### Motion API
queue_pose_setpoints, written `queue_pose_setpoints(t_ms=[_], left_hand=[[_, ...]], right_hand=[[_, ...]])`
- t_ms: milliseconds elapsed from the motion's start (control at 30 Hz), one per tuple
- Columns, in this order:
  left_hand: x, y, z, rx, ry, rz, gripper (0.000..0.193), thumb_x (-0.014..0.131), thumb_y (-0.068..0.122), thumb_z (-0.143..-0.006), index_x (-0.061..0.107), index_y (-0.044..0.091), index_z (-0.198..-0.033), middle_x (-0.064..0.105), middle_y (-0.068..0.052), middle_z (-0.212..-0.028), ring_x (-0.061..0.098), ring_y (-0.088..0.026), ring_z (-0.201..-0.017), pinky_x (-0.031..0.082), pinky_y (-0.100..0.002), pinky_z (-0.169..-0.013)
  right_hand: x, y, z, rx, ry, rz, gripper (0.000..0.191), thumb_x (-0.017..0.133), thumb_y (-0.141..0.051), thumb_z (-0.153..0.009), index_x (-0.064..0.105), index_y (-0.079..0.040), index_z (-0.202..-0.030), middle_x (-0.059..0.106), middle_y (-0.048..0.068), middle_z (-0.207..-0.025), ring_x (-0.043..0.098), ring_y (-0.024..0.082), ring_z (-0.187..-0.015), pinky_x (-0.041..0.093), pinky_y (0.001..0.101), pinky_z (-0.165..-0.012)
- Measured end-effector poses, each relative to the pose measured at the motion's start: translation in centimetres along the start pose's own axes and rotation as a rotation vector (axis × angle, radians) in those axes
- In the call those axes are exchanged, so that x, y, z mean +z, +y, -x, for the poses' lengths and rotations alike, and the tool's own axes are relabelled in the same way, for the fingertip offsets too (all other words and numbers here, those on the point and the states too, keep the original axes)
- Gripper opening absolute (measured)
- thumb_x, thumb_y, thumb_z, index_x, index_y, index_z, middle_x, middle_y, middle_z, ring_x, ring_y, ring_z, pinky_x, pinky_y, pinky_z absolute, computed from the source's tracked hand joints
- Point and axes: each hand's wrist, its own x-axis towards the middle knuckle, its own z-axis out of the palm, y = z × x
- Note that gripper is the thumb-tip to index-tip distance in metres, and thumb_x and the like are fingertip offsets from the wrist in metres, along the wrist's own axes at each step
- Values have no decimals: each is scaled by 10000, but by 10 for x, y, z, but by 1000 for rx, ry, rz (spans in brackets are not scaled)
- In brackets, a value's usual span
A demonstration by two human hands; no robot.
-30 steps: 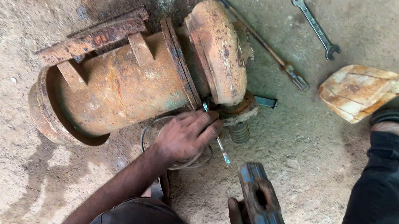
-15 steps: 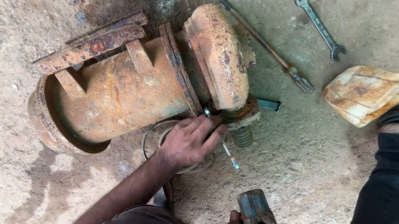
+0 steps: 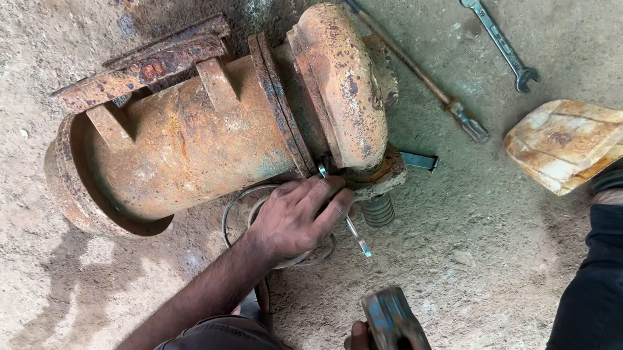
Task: The person uses a hammer and wrench to loosen and remove bolts from a rusty cylindrical machine part. They repeatedly strike the wrench and the metal housing to dislodge fasteners and separate components.
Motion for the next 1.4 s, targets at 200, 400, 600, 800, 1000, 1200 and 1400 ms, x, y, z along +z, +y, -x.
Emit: queue_pose_setpoints(t_ms=[200, 400, 600, 800, 1000, 1200, 1400], left_hand=[[-1, 1, -1, 1, -2, -18, 372, 653, 146, -914, 593, 49, -1268, 644, -129, -1219, 702, -254, -1043, 623, -408, -835], [-3, -2, 0, 14, -1, 2, 384, 650, 122, -919, 587, 29, -1286, 642, -148, -1246, 707, -255, -1042, 630, -399, -846], [3, -3, 5, -15, 1, -16, 411, 650, 117, -884, 597, 43, -1284, 650, -151, -1262, 715, -272, -1061, 625, -412, -845], [8, -5, 7, -34, -54, 6, 309, 677, 74, -981, 628, 66, -1286, 667, -161, -1269, 724, -255, -965, 602, -362, -669], [7, -5, 8, -63, -4, -26, 381, 663, 118, -881, 616, 54, -1253, 667, -140, -1259, 742, -264, -996, 645, -383, -714], [16, -6, 11, -44, 112, 20, 290, 716, 193, -992, 620, 80, -1240, 663, -98, -1273, 752, -224, -981, 647, -351, -639], [23, -9, 23, -80, 33, -2, 324, 725, 154, -906, 664, 90, -1217, 670, -101, -1283, 754, -233, -984, 631, -353, -581]], right_hand=[[28, 14, 6, 18, 159, -533, 528, 789, -58, -836, 520, 42, -1280, 652, 0, -631, 650, 59, -497, 500, 215, -457], [36, 26, 10, -52, 160, -484, 480, 779, 24, -862, 495, 18, -1249, 594, 52, -738, 575, 124, -616, 464, 255, -570], [37, 23, 17, 60, 207, -725, 491, 711, 64, -844, 468, 41, -1270, 645, 55, -674, 680, 111, -460, 562, 230, -414], [47, 29, 17, -41, 231, -542, 307, 754, 82, -860, 582, 16, -1106, 655, 102, -793, 666, 170, -623, 547, 261, -551], [39, 31, 13, 70, 195, -576, 288, 787, 45, -816, 589, 1, -1021, 632, 35, -620, 647, 86, -513, 496, 214, -507], [38, 26, 6, -139, 216, -526, 308, 760, 17, -846, 566, -16, -1084, 632, 28, -682, 623, 88, -545, 501, 203, -499], [30, 17, 4, 55, 93, -632, 219, 728, 76, -843, 586, 1, -993, 609, 60, -539, 628, 145, -400, 486, 234, -405]])
